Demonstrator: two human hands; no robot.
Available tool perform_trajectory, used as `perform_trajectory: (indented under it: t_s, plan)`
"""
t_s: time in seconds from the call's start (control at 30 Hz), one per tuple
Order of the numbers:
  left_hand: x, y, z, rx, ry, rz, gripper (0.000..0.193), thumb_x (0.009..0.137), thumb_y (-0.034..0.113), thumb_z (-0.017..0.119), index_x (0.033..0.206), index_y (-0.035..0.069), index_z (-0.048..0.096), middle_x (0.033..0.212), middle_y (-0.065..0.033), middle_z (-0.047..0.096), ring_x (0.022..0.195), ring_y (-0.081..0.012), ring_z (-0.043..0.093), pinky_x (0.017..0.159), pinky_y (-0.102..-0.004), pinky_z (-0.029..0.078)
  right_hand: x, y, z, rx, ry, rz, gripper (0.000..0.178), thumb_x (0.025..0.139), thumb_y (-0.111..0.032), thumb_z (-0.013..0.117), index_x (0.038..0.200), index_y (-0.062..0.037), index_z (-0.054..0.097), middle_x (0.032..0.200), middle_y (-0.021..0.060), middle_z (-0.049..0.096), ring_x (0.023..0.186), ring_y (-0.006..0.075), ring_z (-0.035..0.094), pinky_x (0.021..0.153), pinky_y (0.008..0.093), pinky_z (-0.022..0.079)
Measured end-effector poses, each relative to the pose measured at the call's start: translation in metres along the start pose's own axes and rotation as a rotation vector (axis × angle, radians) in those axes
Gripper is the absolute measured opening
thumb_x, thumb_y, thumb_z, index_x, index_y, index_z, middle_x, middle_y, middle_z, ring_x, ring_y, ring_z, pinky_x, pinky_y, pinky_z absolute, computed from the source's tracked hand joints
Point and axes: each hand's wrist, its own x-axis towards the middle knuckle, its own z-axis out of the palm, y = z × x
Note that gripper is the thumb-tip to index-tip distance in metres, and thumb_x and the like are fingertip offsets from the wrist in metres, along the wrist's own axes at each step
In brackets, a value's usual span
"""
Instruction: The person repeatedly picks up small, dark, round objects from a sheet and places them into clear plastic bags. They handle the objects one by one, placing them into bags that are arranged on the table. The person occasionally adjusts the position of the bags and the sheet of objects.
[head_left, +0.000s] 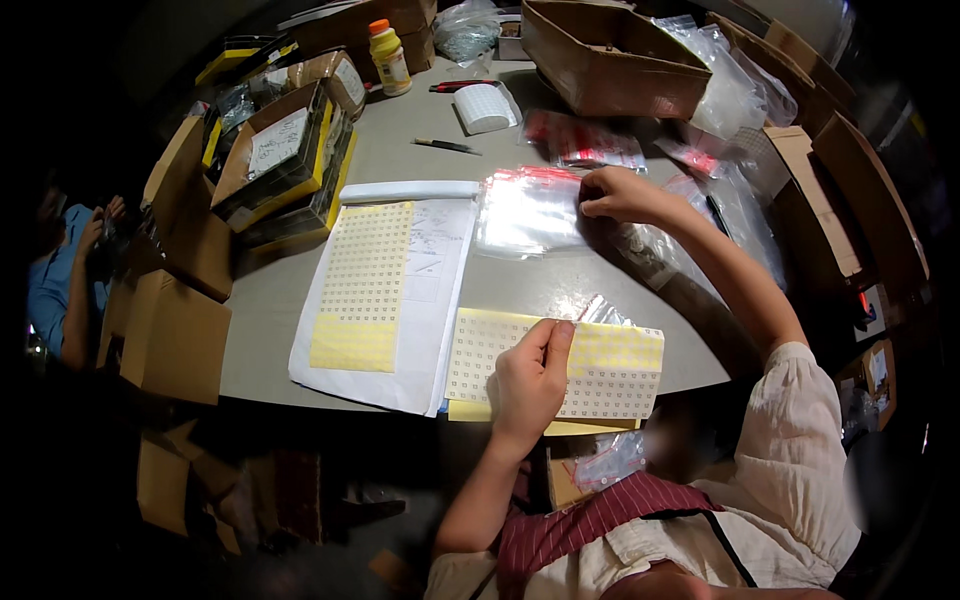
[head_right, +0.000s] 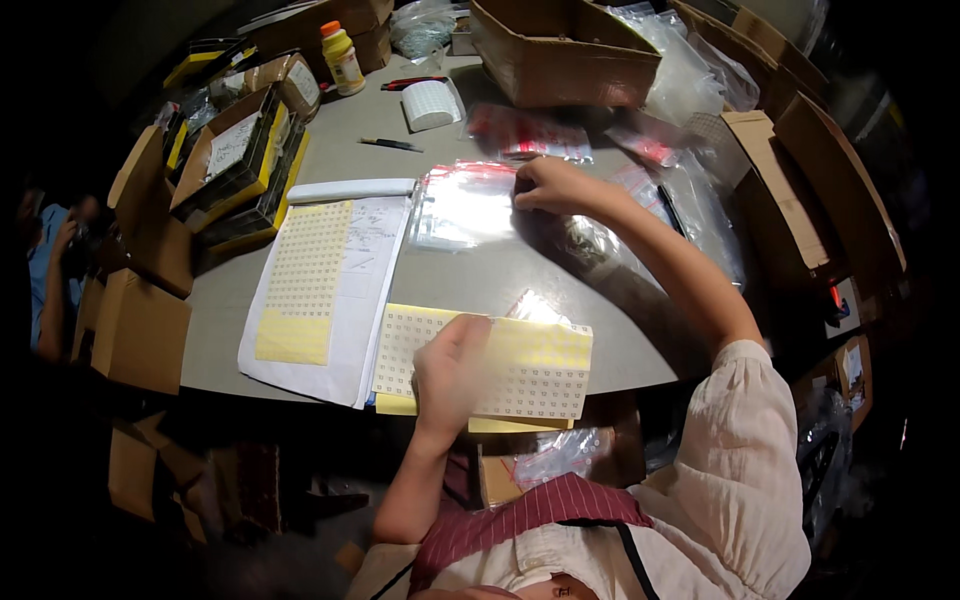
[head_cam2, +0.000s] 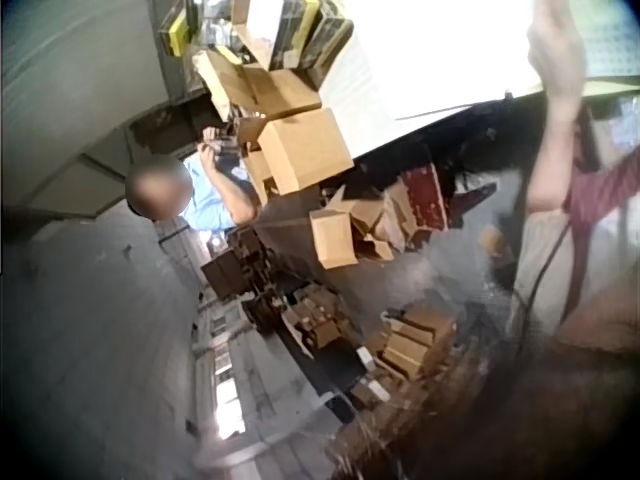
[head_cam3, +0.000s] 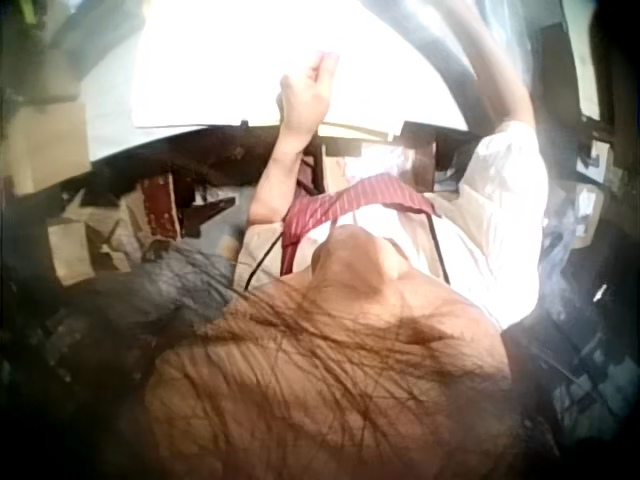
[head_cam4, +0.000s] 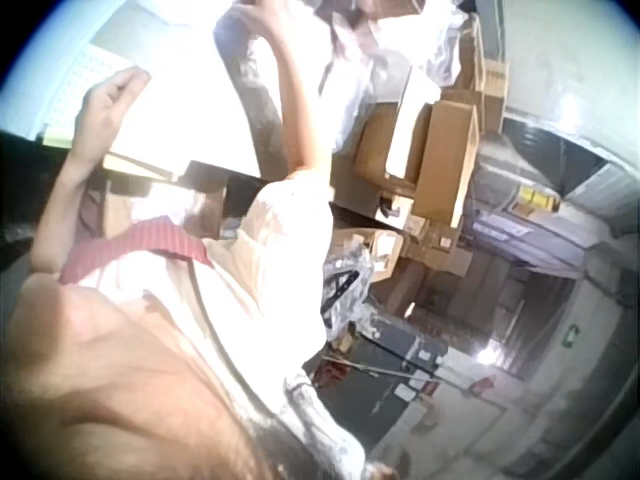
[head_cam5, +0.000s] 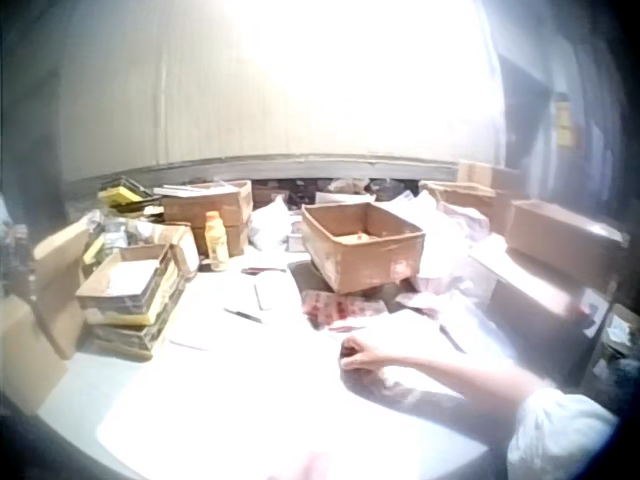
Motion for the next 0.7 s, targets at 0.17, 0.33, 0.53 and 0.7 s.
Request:
perform_trajectory:
  t_s: [0.17, 0.33, 0.53, 0.7]
  plan:
    - [0.000, -0.003, 0.000, -0.049, 0.006, 0.020, 0.033, 0.105, 0.031, 0.059, 0.091, 0.002, 0.068, 0.061, -0.0101, 0.057, 0.053, -0.0167, 0.053, 0.054, -0.0349, 0.042, -0.005, 0.011, -0.016, -0.297, 0.013, 0.085, 0.039, 0.078, -0.034, 0.077, 0.093, 0.0020, 0.075, 0.090, 0.0243, 0.073, 0.084, 0.0376, 0.071, 0.076, 0.0453, 0.054]
    - [0.001, -0.007, 0.002, -0.092, -0.007, 0.075, 0.029, 0.104, 0.026, 0.064, 0.091, 0.000, 0.067, 0.060, -0.0073, 0.055, 0.053, -0.0109, 0.047, 0.052, -0.0312, 0.039, -0.029, 0.007, -0.041, -0.591, -0.071, 0.156, 0.036, 0.077, -0.029, 0.079, 0.092, 0.0027, 0.072, 0.087, 0.0191, 0.073, 0.082, 0.0331, 0.071, 0.074, 0.0435, 0.053]
    - [0.001, -0.005, 0.003, -0.131, -0.014, 0.043, 0.028, 0.103, 0.027, 0.063, 0.094, 0.001, 0.069, 0.062, -0.0066, 0.059, 0.055, -0.0120, 0.051, 0.054, -0.0316, 0.041, -0.026, 0.002, -0.015, -0.133, 0.024, -0.156, 0.031, 0.082, -0.020, 0.074, 0.100, 0.0015, 0.061, 0.093, 0.0232, 0.067, 0.086, 0.0395, 0.064, 0.077, 0.0438, 0.050]
    - [0.000, -0.009, 0.003, -0.086, 0.022, 0.073, 0.027, 0.104, 0.028, 0.060, 0.104, 0.004, 0.072, 0.068, -0.0103, 0.066, 0.060, -0.0160, 0.061, 0.059, -0.0337, 0.046, -0.017, 0.023, 0.013, -0.423, 0.303, -0.331, 0.029, 0.084, -0.020, 0.073, 0.095, 0.0003, 0.056, 0.088, 0.0237, 0.065, 0.088, 0.0440, 0.064, 0.077, 0.0515, 0.049]
